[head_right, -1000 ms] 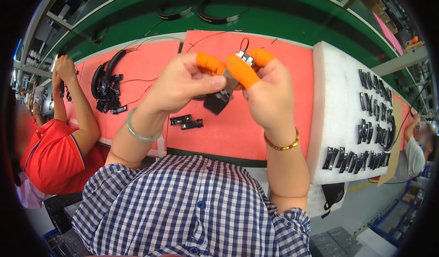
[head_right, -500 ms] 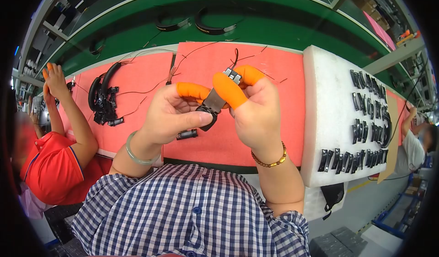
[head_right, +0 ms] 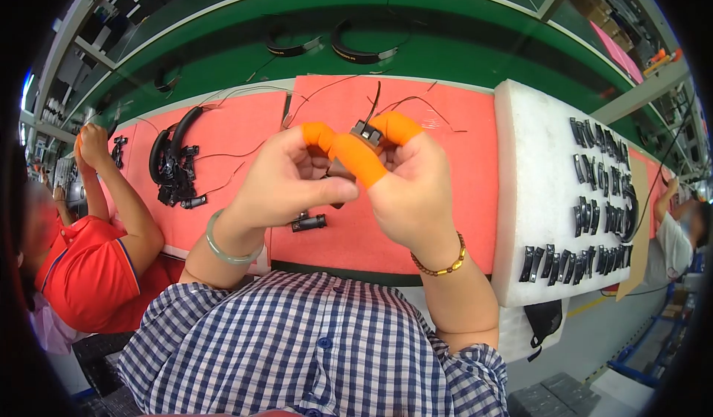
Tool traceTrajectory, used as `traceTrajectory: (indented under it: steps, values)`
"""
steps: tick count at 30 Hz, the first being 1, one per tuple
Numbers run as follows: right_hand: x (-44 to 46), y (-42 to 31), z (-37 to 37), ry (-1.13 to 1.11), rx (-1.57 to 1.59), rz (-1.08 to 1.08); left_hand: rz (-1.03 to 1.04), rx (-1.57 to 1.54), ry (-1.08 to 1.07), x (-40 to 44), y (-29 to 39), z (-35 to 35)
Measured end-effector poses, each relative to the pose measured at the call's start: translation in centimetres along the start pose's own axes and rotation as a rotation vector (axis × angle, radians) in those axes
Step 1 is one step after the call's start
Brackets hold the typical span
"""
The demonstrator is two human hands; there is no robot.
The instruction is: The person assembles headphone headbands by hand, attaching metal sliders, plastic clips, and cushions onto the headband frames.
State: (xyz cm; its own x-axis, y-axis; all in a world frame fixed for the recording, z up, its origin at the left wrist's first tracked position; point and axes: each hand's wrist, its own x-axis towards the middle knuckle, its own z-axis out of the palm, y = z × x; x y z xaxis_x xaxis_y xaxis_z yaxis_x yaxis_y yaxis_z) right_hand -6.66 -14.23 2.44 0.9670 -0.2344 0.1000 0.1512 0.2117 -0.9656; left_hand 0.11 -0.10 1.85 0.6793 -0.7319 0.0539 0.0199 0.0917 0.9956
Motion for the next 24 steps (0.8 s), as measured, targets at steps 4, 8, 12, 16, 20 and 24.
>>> traceTrajectory:
  steps: [4,8,12,16,20,24]
  values:
    - [0.0,0.4,-0.2,-0.061,0.005,-0.029,-0.042,0.033,-0.004,0.0,-0.2,0.0]
    - [0.3,0.4,-0.2,-0.07,-0.027,-0.034,-0.045,-0.029,0.003,0.2,-0.6,-0.4]
    - [0.7,0.2,-0.3,-0.09,-0.061,-0.013,-0.053,-0.057,0.028,0.2,-0.2,-0.6]
    - [0.9,0.8,-0.6,0.025,0.222,-0.034,0.204,0.123,0.118,-0.1,-0.1,-0.1]
    - [0.6,1.3,-0.9,0.026,0.263,-0.102,0.432,0.533,0.225,-1.3,0.2,0.4]
    - [0.5,1.4,-0.1,0.075,0.443,-0.015,0.673,0.772,0.321,-1.1,-0.5,0.5]
